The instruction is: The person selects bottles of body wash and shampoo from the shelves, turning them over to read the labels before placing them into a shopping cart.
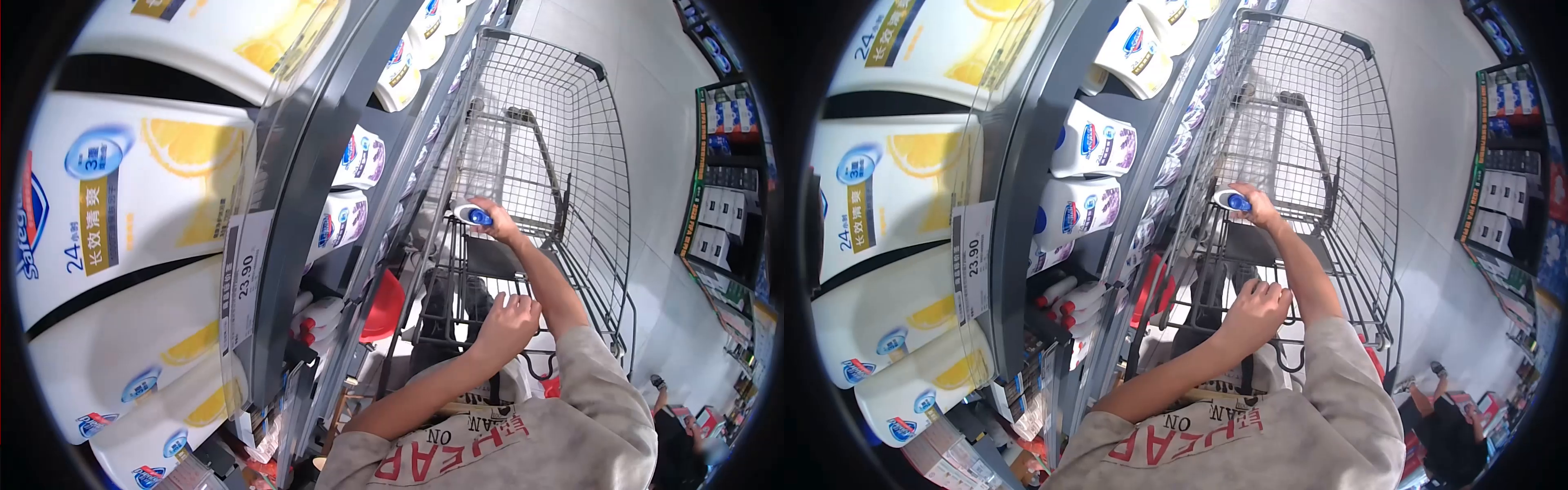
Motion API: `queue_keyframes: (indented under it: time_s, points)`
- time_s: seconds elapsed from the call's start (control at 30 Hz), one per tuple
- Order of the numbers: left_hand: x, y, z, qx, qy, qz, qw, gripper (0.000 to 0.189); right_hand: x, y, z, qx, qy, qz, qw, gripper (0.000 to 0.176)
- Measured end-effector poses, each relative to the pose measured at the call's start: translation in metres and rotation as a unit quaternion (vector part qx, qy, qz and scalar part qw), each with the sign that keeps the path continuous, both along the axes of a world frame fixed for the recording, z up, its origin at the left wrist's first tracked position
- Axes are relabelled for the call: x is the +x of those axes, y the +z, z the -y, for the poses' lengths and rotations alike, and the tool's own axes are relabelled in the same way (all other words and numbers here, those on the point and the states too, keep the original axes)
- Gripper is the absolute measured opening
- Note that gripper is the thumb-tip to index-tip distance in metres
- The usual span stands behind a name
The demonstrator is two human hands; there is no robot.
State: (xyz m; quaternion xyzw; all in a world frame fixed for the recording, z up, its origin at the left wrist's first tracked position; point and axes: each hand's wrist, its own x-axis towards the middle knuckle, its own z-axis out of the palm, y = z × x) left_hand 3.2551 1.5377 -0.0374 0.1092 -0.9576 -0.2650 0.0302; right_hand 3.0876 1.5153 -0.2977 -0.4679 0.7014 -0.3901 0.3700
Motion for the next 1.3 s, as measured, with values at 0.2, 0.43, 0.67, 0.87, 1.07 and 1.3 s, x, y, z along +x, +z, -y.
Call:
queue_keyframes:
  time_s: [0.2, 0.43, 0.67, 0.87, 1.07, 1.3]
  points:
    - [-0.001, 0.003, 0.006, 0.03, -0.023, 0.033, 0.999, 0.02, -0.005, 0.009, -0.003, 0.08, 0.031, -0.048, 0.995, 0.089]
    - [-0.003, 0.009, 0.013, 0.057, -0.064, 0.105, 0.991, 0.023, -0.004, 0.034, -0.012, 0.147, -0.044, -0.109, 0.982, 0.077]
    - [-0.003, 0.009, 0.016, 0.053, -0.059, 0.096, 0.992, 0.021, -0.026, 0.117, -0.061, 0.215, 0.033, -0.142, 0.966, 0.056]
    - [-0.003, 0.005, 0.034, 0.015, -0.047, 0.104, 0.993, 0.021, 0.007, 0.25, -0.107, 0.148, -0.014, -0.153, 0.977, 0.05]
    - [-0.006, 0.019, 0.076, 0.098, 0.006, 0.119, 0.988, 0.038, 0.063, 0.284, -0.128, 0.177, -0.039, -0.146, 0.972, 0.043]
    - [0.068, 0.038, 0.135, -0.014, 0.379, -0.255, 0.89, 0.037, 0.079, 0.277, -0.121, 0.077, 0.086, -0.293, 0.949, 0.031]
